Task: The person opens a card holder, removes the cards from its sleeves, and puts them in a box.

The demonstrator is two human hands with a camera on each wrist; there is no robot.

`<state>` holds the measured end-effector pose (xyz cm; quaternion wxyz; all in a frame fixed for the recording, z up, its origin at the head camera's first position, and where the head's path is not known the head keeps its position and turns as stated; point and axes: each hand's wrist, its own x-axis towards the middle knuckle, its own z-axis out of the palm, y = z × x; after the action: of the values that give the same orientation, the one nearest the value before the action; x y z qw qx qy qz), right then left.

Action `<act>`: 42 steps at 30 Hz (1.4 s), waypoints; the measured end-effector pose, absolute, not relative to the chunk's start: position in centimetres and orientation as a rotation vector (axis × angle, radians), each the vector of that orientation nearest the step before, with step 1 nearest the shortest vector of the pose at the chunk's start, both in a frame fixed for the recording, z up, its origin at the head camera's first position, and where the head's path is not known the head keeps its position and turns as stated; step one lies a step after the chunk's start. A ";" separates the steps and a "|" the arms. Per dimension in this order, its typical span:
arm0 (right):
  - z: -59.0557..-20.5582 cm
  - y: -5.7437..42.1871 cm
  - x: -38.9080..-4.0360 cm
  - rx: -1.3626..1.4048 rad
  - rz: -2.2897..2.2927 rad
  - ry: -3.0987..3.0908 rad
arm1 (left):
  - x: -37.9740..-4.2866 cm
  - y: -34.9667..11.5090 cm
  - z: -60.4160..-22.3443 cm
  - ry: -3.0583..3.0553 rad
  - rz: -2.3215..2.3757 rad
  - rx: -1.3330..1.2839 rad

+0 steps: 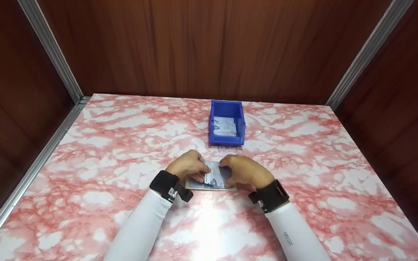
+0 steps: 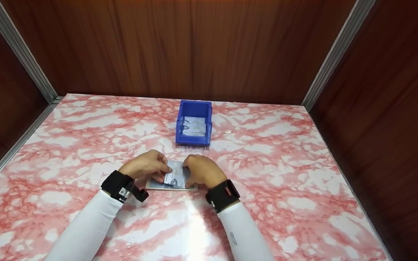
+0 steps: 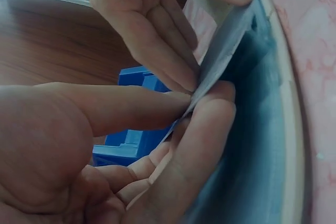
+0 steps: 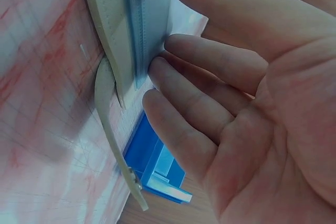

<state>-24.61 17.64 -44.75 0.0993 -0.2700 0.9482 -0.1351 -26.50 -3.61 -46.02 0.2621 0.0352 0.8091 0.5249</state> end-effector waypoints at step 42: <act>-44.8 17.6 -24.8 -0.838 -0.401 2.793 | -26.0 -2.5 -46.5 2.293 1.421 0.148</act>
<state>-24.75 17.60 -44.83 0.0990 -0.2834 0.9442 -0.1356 -26.02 -2.55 -46.47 0.2182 0.0536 0.8282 0.5134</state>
